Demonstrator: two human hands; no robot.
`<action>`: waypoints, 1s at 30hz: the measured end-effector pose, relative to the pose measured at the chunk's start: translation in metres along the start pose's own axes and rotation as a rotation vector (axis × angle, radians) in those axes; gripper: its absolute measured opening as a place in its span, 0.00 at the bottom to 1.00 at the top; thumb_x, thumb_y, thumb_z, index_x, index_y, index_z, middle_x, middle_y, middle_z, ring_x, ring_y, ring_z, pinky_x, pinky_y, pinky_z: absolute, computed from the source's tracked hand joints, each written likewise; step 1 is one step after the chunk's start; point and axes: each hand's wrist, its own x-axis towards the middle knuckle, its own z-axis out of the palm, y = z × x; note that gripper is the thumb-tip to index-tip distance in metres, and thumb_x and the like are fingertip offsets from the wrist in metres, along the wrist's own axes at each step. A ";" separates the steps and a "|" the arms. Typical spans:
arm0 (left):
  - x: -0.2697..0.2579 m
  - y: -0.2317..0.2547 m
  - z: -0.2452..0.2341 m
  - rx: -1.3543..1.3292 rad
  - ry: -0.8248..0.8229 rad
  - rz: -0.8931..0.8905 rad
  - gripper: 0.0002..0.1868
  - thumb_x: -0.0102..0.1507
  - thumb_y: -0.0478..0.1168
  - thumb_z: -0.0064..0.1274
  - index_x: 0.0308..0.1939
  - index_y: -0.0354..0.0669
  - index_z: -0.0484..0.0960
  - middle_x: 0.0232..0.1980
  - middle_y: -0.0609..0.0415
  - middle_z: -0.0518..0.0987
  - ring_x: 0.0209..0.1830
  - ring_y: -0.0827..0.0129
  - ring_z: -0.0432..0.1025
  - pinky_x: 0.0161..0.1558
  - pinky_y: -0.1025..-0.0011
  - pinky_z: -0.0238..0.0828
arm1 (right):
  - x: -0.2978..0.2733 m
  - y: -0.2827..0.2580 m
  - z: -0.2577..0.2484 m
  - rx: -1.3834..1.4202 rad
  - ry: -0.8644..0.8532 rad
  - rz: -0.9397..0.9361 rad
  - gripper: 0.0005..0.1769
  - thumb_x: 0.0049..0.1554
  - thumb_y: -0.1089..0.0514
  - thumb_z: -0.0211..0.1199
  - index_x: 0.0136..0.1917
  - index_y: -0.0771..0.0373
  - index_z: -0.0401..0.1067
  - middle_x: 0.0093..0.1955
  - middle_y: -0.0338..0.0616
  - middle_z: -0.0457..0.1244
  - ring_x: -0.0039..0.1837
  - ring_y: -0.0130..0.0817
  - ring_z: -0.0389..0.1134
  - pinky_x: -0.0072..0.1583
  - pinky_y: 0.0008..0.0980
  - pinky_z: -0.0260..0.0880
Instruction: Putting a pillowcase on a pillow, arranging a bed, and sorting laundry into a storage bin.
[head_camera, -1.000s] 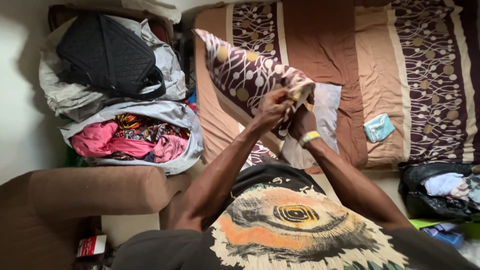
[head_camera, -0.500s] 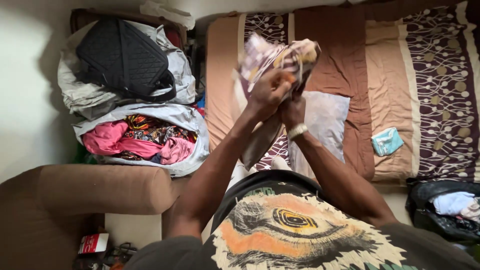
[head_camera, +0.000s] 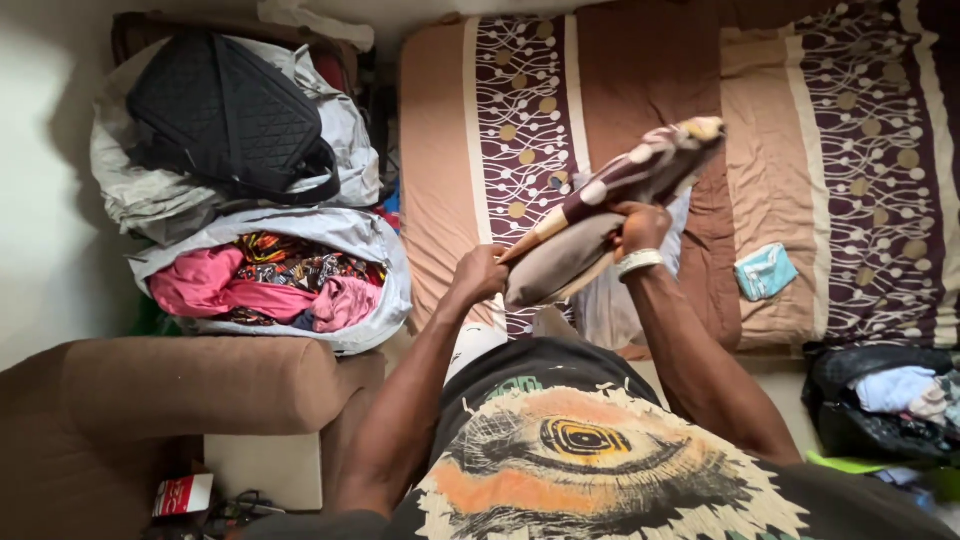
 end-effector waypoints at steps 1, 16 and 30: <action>0.002 0.002 -0.001 0.002 -0.005 0.003 0.20 0.58 0.41 0.54 0.53 0.47 0.89 0.42 0.39 0.86 0.43 0.55 0.79 0.49 0.60 0.73 | -0.001 -0.005 -0.003 0.002 0.006 -0.001 0.14 0.49 0.72 0.61 0.49 0.67 0.65 0.30 0.49 0.63 0.21 0.35 0.57 0.23 0.32 0.55; 0.058 0.023 0.047 -1.021 0.130 0.249 0.09 0.69 0.27 0.41 0.46 0.29 0.78 0.39 0.52 0.75 0.34 0.73 0.66 0.34 0.75 0.67 | -0.029 -0.033 -0.066 -1.449 -0.338 -0.631 0.24 0.48 0.56 0.72 0.55 0.62 0.69 0.49 0.61 0.65 0.52 0.62 0.68 0.52 0.55 0.68; 0.003 0.064 -0.012 -0.392 0.100 0.238 0.13 0.66 0.39 0.42 0.41 0.36 0.82 0.37 0.48 0.83 0.36 0.65 0.77 0.40 0.68 0.75 | -0.099 -0.056 0.007 -1.031 -1.168 -0.785 0.17 0.50 0.56 0.72 0.48 0.63 0.70 0.43 0.47 0.64 0.45 0.47 0.68 0.49 0.41 0.70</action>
